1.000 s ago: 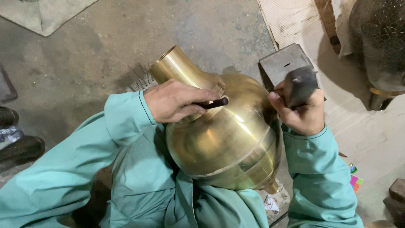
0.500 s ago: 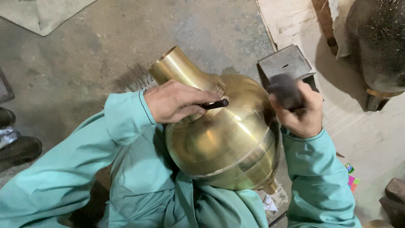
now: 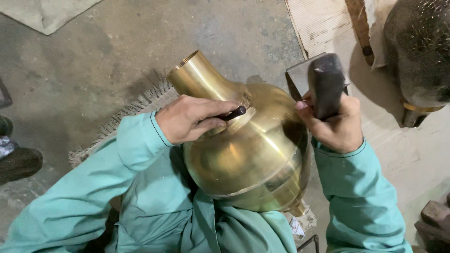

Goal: The person sits on the floor of a workshop holding a small punch against the neck seam of a large brass vessel and strikes it repeatedly with a heavy mallet, working around the rim. They reposition the punch along the joint and continue hammering to shape or set the metal seam.

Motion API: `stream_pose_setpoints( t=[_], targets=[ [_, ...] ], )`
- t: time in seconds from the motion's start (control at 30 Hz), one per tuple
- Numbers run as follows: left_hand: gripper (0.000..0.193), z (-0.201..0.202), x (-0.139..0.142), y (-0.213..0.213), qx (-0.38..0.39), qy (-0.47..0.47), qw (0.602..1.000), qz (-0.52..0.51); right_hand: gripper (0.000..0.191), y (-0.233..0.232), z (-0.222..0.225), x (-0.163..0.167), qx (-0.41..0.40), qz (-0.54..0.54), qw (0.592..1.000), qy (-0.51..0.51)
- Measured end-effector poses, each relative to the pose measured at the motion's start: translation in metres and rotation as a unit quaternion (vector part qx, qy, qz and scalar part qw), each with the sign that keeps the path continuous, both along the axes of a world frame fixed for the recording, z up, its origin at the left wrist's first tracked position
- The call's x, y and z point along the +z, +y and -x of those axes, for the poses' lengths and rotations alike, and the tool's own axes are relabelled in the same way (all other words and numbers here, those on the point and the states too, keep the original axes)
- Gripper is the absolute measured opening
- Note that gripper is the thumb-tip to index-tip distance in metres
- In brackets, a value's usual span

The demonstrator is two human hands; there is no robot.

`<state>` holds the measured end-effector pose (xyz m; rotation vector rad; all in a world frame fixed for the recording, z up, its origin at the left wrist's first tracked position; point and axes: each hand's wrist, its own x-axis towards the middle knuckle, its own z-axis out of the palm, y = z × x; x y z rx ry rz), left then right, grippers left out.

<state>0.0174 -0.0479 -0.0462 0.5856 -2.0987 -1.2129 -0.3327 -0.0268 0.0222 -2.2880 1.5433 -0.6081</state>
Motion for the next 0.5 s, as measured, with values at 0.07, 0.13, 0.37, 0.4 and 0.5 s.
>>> stream_pose_setpoints(
  t=[0.07,0.13,0.37,0.4,0.5],
  targets=[
    [0.045,-0.001,-0.003,0.006,0.017,-0.016,0.999,-0.037,0.03,-0.003,-0.01,0.009,0.004,0.027,0.999,0.045],
    [0.044,-0.002,-0.006,0.014,0.052,0.004,0.999,-0.012,0.031,-0.005,-0.018,0.024,0.023,0.061,0.994,0.084],
    [0.042,0.004,-0.016,0.044,0.199,0.027,0.98,-0.008,0.024,-0.017,-0.052,0.075,0.033,0.016,0.991,0.129],
    [0.043,0.006,-0.017,0.049,0.21,0.05,0.976,-0.042,0.023,-0.019,-0.057,0.082,-0.005,-0.061,0.995,0.074],
    [0.042,0.013,-0.021,0.061,0.249,0.1,0.956,-0.119,0.028,-0.026,-0.072,0.095,0.072,0.046,0.971,0.224]
  ],
)
